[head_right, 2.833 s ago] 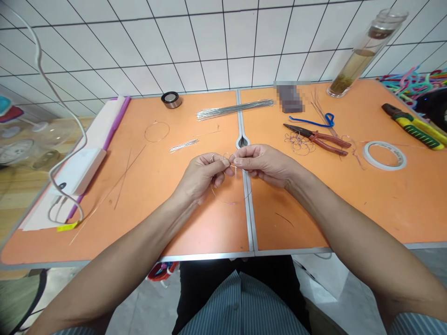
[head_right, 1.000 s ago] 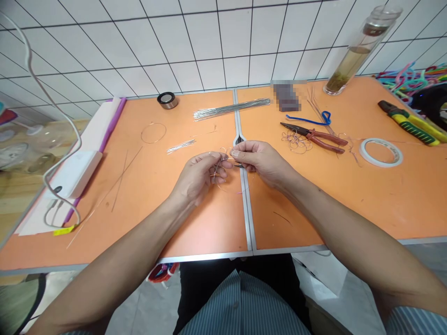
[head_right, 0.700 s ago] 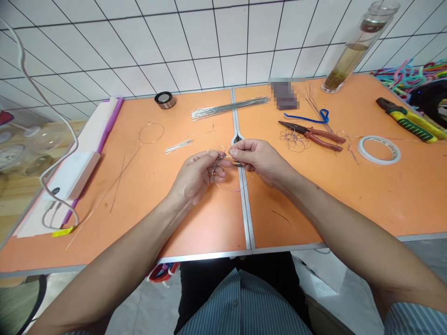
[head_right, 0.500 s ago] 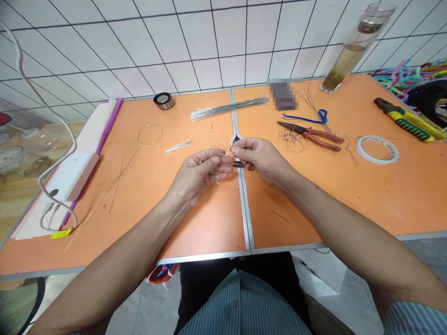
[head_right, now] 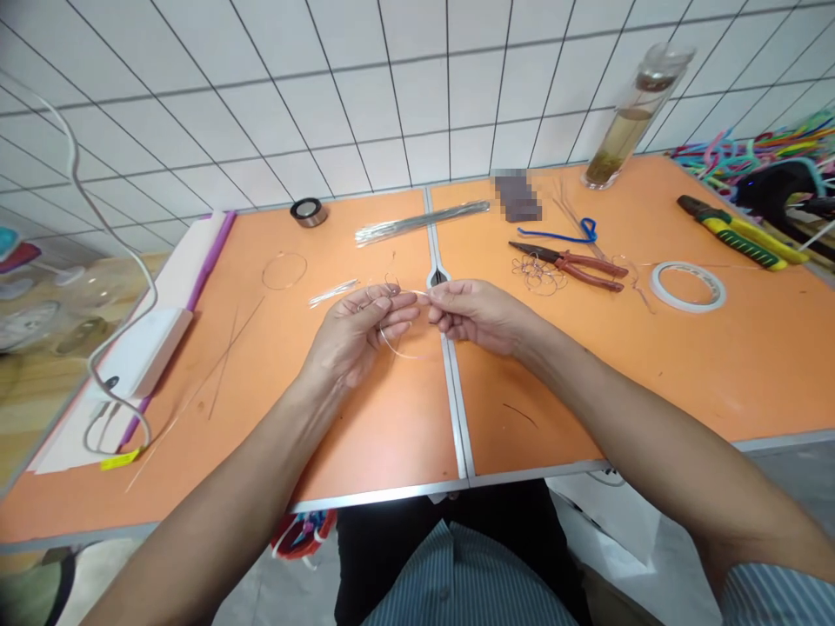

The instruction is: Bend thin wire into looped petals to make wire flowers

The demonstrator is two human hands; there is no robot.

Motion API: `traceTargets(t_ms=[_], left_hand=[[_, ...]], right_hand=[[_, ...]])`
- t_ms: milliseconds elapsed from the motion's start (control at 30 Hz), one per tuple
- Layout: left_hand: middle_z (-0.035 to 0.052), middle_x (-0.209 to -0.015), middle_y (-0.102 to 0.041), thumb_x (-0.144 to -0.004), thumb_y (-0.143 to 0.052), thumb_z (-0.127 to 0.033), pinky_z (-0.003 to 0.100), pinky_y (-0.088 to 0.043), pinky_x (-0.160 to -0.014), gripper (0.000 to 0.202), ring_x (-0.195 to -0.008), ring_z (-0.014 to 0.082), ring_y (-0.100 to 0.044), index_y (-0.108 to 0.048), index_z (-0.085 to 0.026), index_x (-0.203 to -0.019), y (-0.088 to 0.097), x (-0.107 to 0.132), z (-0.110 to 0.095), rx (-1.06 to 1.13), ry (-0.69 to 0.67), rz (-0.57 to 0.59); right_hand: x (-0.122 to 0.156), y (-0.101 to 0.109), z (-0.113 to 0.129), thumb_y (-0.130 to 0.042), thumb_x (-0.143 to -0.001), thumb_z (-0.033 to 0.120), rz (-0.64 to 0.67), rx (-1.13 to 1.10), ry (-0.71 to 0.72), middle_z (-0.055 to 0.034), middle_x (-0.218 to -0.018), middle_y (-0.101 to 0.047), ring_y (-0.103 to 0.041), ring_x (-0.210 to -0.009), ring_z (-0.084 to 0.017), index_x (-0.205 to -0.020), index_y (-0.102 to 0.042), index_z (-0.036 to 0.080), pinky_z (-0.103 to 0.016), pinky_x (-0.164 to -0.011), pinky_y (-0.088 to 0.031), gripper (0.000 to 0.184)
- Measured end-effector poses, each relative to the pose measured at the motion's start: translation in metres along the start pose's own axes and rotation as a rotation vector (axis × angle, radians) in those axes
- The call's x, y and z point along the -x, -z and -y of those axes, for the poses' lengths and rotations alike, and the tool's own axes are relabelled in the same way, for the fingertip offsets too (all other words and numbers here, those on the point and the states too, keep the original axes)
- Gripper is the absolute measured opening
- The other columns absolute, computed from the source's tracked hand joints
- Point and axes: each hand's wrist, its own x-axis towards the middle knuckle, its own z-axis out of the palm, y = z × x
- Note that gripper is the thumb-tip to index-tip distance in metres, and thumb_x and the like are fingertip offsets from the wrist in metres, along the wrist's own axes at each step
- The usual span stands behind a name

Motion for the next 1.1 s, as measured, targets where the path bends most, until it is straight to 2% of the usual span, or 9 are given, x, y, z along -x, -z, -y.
traceTargets(t_ms=[100,267,433,533,700,867,967,1100], left_hand=[[0.0157,-0.109,-0.088,-0.098,-0.076,-0.011,0.024,-0.067,-0.074,0.005,-0.086,0.0197,-0.086,-0.077,-0.011,-0.103,-0.0002,-0.0003,-0.0038,0.004,0.034,0.006],[0.0149,-0.109,-0.087,-0.097,-0.079,-0.011,0.023,-0.068,-0.074,0.006,-0.085,0.0184,-0.086,-0.077,-0.011,-0.104,0.0007,0.0015,-0.0065,0.003,0.047,0.002],[0.0149,-0.109,-0.087,-0.098,-0.078,-0.012,0.024,-0.068,-0.077,0.005,-0.085,0.0180,-0.086,-0.077,-0.012,-0.103,0.0040,0.0002,-0.0057,0.024,0.041,0.009],[0.0168,-0.114,-0.087,-0.098,-0.078,-0.013,0.026,-0.069,-0.082,0.006,-0.090,0.0196,-0.086,-0.077,-0.012,-0.104,0.0063,-0.0011,-0.0056,0.018,0.028,0.037],[0.0175,-0.118,-0.087,-0.101,-0.074,-0.013,0.027,-0.068,-0.083,0.007,-0.091,0.0195,-0.086,-0.078,-0.012,-0.107,0.0057,0.0009,-0.0080,-0.006,0.041,0.044],[0.0161,-0.110,-0.088,-0.101,-0.074,-0.013,0.026,-0.067,-0.078,0.006,-0.085,0.0187,-0.085,-0.077,-0.011,-0.105,0.0032,0.0035,-0.0084,-0.040,0.051,0.081],[0.0154,-0.106,-0.088,-0.100,-0.075,-0.014,0.026,-0.067,-0.077,0.005,-0.084,0.0194,-0.086,-0.077,-0.012,-0.104,0.0032,0.0037,-0.0081,-0.046,0.070,0.109],[0.0159,-0.108,-0.088,-0.097,-0.078,-0.015,0.026,-0.067,-0.077,0.007,-0.085,0.0197,-0.086,-0.078,-0.012,-0.104,0.0052,0.0034,-0.0079,-0.076,0.067,0.116]], right_hand=[[-0.0016,0.0004,-0.0004,-0.108,-0.074,0.035,0.017,-0.075,-0.028,0.0022,-0.077,-0.076,-0.066,-0.060,-0.005,-0.101,-0.084,0.014,-0.015,-0.056,-0.059,0.041],[-0.0031,-0.0007,0.0008,-0.102,-0.082,0.029,0.041,-0.124,-0.036,0.0018,-0.079,-0.078,-0.068,-0.059,-0.006,-0.102,-0.084,0.013,-0.016,-0.056,-0.059,0.031],[-0.0029,0.0028,0.0002,-0.102,-0.084,0.030,0.115,-0.179,-0.051,0.0014,-0.084,-0.080,-0.072,-0.064,-0.007,-0.108,-0.083,0.014,-0.017,-0.059,-0.063,0.034],[-0.0021,0.0044,-0.0002,-0.104,-0.081,0.030,0.145,-0.176,-0.054,0.0018,-0.086,-0.081,-0.074,-0.066,-0.007,-0.111,-0.084,0.014,-0.017,-0.063,-0.064,0.040],[-0.0011,0.0047,0.0009,-0.109,-0.073,0.032,0.103,-0.114,-0.042,0.0028,-0.083,-0.081,-0.072,-0.063,-0.005,-0.108,-0.084,0.013,-0.016,-0.063,-0.063,0.047],[-0.0008,0.0047,0.0017,-0.106,-0.079,0.035,0.100,-0.101,-0.059,0.0017,-0.080,-0.079,-0.071,-0.062,-0.006,-0.104,-0.081,0.012,-0.017,-0.062,-0.060,0.043],[-0.0006,0.0044,0.0010,-0.107,-0.075,0.035,0.076,-0.081,-0.051,0.0024,-0.077,-0.076,-0.067,-0.059,-0.004,-0.100,-0.080,0.012,-0.015,-0.060,-0.057,0.043],[0.0006,0.0019,0.0017,-0.108,-0.074,0.042,0.044,0.023,-0.026,0.0017,-0.079,-0.076,-0.066,-0.062,-0.005,-0.095,-0.081,0.014,-0.016,-0.060,-0.057,0.044]])
